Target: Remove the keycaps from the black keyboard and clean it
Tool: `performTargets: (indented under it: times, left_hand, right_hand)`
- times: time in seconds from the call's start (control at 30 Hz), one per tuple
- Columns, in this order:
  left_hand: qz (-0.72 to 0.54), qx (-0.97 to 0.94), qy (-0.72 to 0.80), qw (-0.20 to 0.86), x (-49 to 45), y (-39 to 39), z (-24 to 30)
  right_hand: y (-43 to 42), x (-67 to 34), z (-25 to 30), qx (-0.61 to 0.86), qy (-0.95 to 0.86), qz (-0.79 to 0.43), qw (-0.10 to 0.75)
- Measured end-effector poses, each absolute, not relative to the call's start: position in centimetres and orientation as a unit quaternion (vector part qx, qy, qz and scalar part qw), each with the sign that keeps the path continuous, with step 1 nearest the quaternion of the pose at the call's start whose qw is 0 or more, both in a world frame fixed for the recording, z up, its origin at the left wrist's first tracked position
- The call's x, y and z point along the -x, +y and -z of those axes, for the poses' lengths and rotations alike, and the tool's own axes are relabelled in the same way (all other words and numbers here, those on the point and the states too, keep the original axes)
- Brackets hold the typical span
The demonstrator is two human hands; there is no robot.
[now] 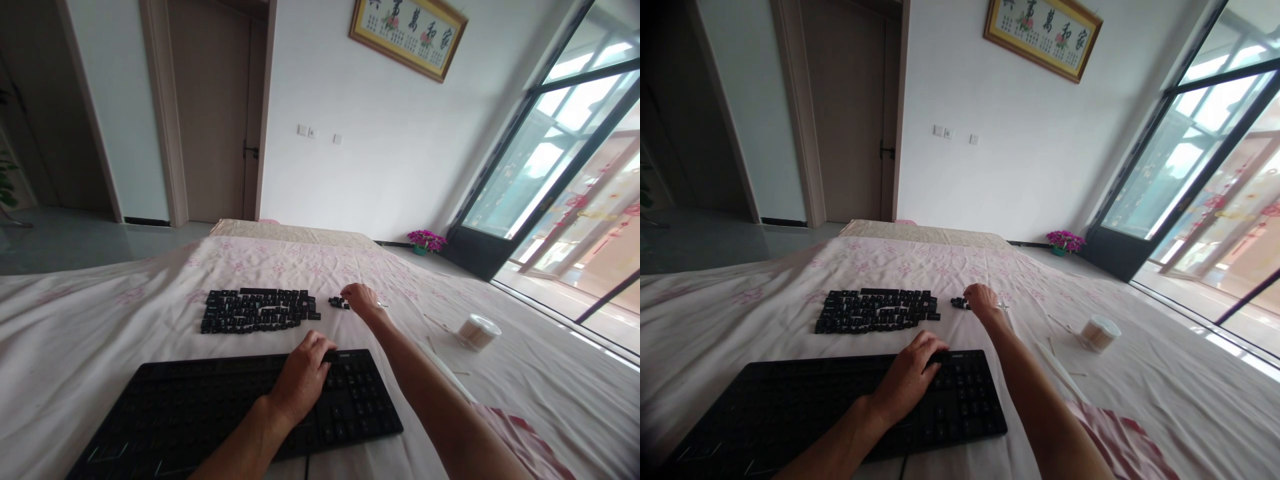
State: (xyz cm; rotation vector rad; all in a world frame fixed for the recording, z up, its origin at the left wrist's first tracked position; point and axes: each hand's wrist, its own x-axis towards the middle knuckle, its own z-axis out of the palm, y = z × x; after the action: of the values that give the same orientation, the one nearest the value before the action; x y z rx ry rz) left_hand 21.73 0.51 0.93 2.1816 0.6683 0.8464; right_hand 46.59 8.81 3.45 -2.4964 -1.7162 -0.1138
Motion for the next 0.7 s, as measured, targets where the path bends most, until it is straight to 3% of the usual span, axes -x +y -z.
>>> performTargets:
  times: [0.7]
  left_hand:
    - [-0.326,-0.838,0.254,0.357,-21.6,0.5,-1.2]
  right_hand:
    - [9.9,-44.1,-3.6,0.765,-0.640,0.057,0.048]
